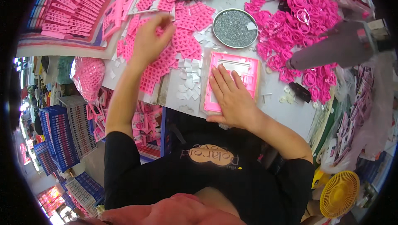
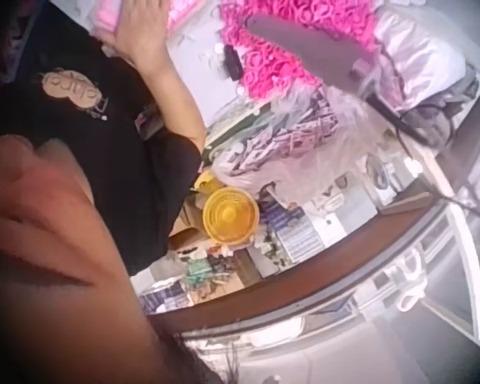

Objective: Assembling a pink toy calculator by inserting a circuit board into the plastic housing and using a tool to secure components.

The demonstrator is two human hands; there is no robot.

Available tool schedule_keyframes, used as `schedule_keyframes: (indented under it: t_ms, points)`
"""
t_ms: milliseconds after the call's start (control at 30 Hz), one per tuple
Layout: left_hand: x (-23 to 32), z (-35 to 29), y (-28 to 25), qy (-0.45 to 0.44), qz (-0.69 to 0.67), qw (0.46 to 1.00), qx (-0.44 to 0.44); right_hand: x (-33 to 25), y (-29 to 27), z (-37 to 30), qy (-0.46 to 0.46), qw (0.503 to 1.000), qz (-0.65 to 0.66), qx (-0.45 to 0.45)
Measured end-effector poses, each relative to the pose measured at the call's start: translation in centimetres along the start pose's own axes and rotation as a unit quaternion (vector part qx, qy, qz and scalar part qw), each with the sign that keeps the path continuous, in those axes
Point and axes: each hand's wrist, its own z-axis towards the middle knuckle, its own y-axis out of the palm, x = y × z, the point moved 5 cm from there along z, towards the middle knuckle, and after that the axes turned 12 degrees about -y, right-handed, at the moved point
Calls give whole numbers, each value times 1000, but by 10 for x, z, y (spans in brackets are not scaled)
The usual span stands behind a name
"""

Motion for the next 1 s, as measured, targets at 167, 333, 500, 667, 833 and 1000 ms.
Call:
schedule_keyframes:
  t_ms: [167, 333, 500, 667, 833, 1000]
  points:
    - [-92, 161, -18, -248, 134, 956, 82, 1, 2, -1, 15, 1000, -2, 5]
    - [-114, 193, -22, -395, 175, 895, 109, -4, -2, 3, 13, 1000, -6, 3]
    - [-95, 213, 2, -414, 158, 896, 38, -4, -4, 2, 12, 1000, 10, 9]
    - [-84, 209, 8, -351, 216, 890, 193, -2, -2, 1, 12, 1000, 18, 13]
    - [-104, 221, 13, -326, 139, 924, 143, 0, -3, -4, 16, 999, 18, 26]
    - [-157, 233, -45, -281, 11, 941, 187, -6, -5, 0, 1, 999, 19, 34]
